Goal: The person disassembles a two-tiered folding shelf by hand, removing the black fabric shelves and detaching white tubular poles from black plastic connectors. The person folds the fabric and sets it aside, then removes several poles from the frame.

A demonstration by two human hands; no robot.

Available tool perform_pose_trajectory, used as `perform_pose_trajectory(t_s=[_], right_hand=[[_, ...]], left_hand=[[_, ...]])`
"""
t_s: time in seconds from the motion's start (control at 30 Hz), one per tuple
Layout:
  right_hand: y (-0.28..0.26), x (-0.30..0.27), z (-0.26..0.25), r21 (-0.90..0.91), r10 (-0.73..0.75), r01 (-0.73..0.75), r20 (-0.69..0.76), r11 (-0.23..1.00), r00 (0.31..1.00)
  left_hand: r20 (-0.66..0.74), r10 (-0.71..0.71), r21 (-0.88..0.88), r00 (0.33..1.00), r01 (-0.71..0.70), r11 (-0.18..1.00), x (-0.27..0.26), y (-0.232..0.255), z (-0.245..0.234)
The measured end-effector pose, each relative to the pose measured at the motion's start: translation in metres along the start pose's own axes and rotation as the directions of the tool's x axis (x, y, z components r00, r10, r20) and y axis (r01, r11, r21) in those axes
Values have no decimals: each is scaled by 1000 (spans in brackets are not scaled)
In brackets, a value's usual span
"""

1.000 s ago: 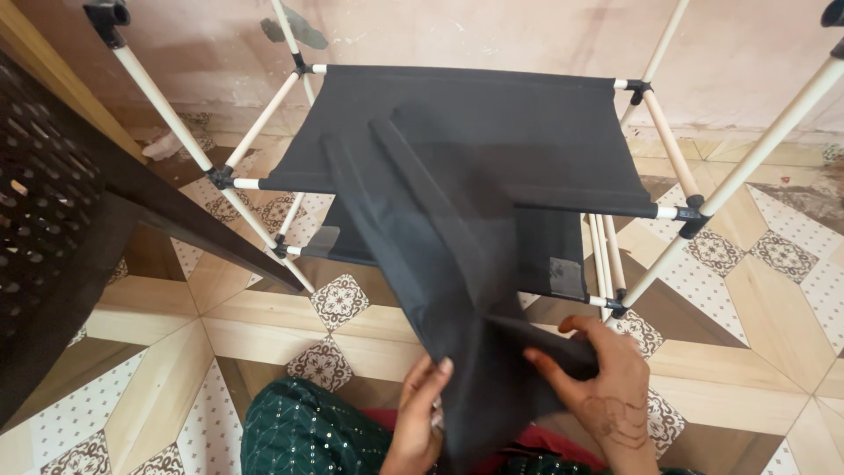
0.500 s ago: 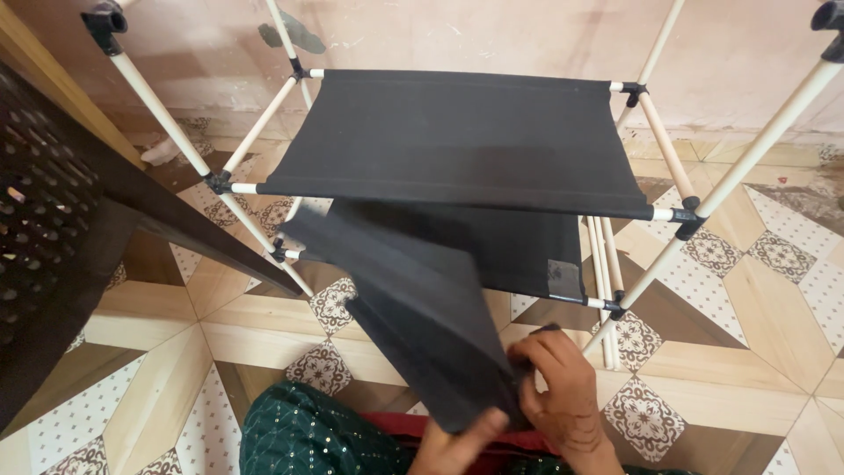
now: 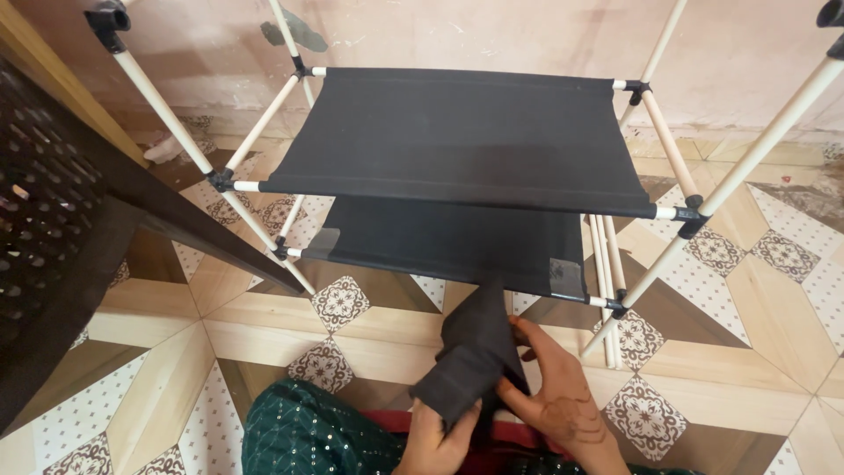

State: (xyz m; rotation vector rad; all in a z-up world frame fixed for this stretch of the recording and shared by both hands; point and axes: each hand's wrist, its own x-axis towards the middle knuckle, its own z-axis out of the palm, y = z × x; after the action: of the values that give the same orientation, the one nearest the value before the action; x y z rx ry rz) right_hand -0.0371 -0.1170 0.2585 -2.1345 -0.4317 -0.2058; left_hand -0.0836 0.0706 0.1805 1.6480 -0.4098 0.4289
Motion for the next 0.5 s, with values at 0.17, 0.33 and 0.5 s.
perform_pose_trajectory(t_s=[0.17, 0.33, 0.5], right_hand=[[49, -9, -1, 330, -44, -13, 164, 944, 986], [111, -17, -10, 264, 337, -341, 63, 902, 939], [153, -7, -46, 361, 456, -399, -86, 843, 886]], left_hand=[[81, 81, 111, 993, -90, 990, -3, -2, -11], [-53, -119, 189, 992, 127, 974, -4, -9, -6], [-288, -440, -106, 851, 428, 897, 14, -1, -23]])
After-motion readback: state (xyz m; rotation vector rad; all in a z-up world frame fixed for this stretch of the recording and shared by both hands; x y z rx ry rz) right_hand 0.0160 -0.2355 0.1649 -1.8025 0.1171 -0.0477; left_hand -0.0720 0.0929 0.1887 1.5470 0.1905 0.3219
